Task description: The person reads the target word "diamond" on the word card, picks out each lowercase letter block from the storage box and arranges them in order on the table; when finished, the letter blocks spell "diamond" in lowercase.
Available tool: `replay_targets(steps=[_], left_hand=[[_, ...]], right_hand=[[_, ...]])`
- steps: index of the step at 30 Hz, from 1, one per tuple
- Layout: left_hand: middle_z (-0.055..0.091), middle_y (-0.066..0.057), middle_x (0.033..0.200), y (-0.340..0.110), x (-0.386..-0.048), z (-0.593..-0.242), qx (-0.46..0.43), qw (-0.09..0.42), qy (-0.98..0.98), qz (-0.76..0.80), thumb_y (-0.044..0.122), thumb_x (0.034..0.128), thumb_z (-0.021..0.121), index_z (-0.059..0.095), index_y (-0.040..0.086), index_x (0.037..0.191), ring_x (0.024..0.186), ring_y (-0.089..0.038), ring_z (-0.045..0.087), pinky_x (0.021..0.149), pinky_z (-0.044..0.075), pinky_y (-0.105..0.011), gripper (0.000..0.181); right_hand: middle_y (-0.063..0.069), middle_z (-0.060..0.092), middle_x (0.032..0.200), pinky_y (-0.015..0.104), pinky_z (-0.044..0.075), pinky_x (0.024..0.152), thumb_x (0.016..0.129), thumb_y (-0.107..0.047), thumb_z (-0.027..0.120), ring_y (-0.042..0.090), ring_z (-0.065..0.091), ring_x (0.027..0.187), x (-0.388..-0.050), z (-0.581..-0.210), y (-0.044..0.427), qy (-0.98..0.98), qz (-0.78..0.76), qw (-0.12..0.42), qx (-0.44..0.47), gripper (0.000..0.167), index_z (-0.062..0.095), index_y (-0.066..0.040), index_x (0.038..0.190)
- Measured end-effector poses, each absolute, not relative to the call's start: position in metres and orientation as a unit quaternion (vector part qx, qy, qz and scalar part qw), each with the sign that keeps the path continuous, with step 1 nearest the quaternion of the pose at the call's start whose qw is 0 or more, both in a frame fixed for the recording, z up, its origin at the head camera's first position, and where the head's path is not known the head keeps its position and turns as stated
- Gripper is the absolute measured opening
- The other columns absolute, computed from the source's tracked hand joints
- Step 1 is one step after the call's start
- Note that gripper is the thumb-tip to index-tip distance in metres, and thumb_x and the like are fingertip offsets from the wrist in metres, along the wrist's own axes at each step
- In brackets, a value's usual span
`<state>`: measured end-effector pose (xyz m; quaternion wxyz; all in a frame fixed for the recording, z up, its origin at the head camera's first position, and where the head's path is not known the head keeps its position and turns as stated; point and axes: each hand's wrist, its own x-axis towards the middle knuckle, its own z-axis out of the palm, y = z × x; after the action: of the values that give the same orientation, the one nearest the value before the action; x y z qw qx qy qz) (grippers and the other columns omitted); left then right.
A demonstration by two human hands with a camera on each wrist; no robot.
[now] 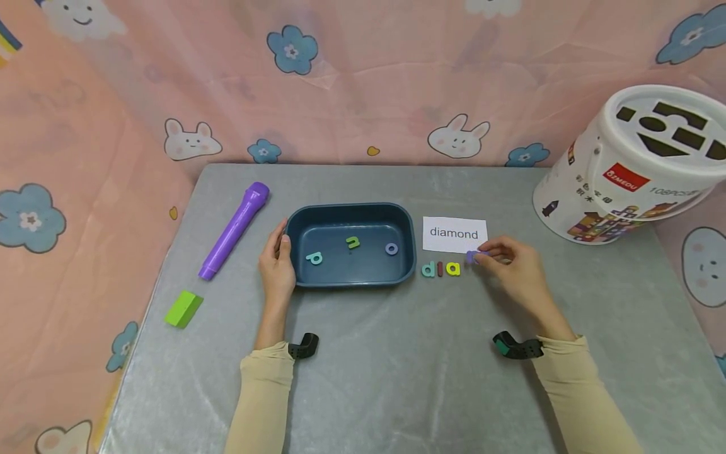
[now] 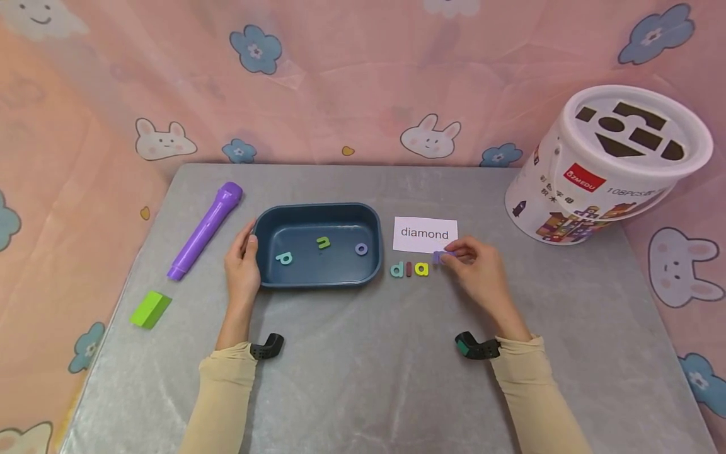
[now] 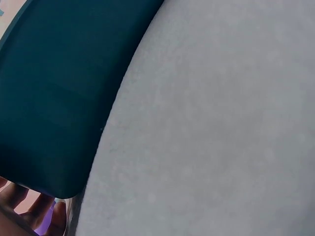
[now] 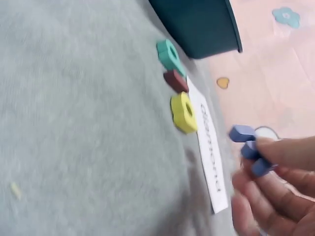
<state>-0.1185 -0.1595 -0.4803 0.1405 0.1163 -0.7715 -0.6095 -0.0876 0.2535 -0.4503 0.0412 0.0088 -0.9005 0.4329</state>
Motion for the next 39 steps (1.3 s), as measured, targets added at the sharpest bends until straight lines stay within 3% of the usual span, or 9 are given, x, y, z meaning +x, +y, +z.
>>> replay_targets(steps=[12, 23, 39], left_hand=[[0.057, -0.012, 0.158, -0.160, -0.118, -0.480, 0.119, 0.135, -0.775, -0.606, 0.017, 0.1137, 0.049, 0.058, 0.007, 0.152, 0.147, -0.029, 0.052, 0.123, 0.040, -0.047, 0.041], [0.056, -0.012, 0.159, -0.159, -0.119, -0.479, 0.122, 0.130, -0.772, -0.610, 0.017, 0.1140, 0.048, 0.057, 0.009, 0.153, 0.149, -0.028, 0.050, 0.124, 0.038, -0.047, 0.041], [0.055, -0.012, 0.160, -0.160, -0.118, -0.480, 0.123, 0.130, -0.771, -0.611, 0.018, 0.1139, 0.048, 0.057, 0.008, 0.153, 0.150, -0.029, 0.049, 0.125, 0.038, -0.047, 0.041]], right_hand=[[0.020, 0.078, 0.091, 0.017, 0.043, 0.065, 0.095, -0.005, 0.077, -0.002, 0.057, 0.073, -0.089, -0.465, 0.260, -0.917, 0.397, -0.021, -0.002, 0.012, 0.075, 0.005, 0.102], [0.017, 0.071, 0.085, 0.020, 0.039, 0.064, 0.092, -0.002, 0.080, 0.008, 0.051, 0.072, -0.093, -0.471, 0.256, -0.927, 0.375, 0.011, -0.003, 0.007, 0.078, 0.005, 0.094], [0.018, 0.068, 0.086, 0.022, 0.038, 0.064, 0.096, -0.001, 0.073, 0.018, 0.052, 0.075, -0.092, -0.467, 0.247, -0.925, 0.377, 0.011, -0.046, 0.008, 0.074, 0.007, 0.097]])
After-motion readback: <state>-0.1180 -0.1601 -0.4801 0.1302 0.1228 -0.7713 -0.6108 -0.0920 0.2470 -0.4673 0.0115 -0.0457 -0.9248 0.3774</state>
